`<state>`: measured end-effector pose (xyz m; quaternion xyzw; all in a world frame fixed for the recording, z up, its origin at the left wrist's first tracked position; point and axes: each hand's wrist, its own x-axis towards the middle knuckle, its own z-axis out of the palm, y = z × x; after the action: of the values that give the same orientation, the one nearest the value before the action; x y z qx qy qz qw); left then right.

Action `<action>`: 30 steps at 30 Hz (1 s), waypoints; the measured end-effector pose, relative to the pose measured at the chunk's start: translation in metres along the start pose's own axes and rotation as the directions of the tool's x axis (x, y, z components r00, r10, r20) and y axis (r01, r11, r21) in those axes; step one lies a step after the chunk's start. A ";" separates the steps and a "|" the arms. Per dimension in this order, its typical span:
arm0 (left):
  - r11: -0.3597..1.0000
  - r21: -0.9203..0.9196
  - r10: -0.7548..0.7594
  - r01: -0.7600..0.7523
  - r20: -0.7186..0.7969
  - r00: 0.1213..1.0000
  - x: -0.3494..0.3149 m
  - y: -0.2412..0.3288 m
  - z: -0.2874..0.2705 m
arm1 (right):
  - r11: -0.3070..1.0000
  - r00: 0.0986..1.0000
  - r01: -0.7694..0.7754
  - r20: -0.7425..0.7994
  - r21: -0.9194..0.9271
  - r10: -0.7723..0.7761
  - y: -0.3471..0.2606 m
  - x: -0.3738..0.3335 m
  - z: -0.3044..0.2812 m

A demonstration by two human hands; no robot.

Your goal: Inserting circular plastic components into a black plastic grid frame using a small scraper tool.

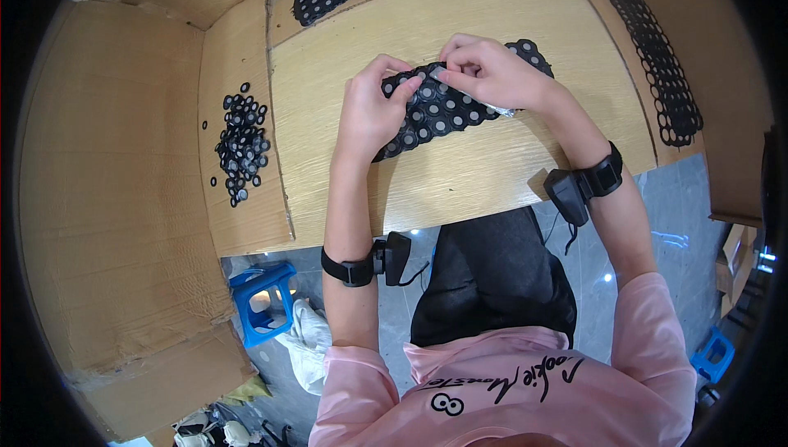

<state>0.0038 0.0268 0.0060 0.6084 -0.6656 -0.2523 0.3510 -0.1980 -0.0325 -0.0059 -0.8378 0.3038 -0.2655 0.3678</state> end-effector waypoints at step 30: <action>0.975 0.177 0.068 -0.137 0.351 0.934 0.037 0.011 -0.017 | 0.950 0.983 -0.138 -0.080 0.279 0.167 0.018 0.004 -0.004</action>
<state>0.0099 -0.0066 0.0310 0.5513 -0.7693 -0.2680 0.1799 -0.2034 -0.0471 -0.0166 -0.7386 0.3469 -0.3181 0.4827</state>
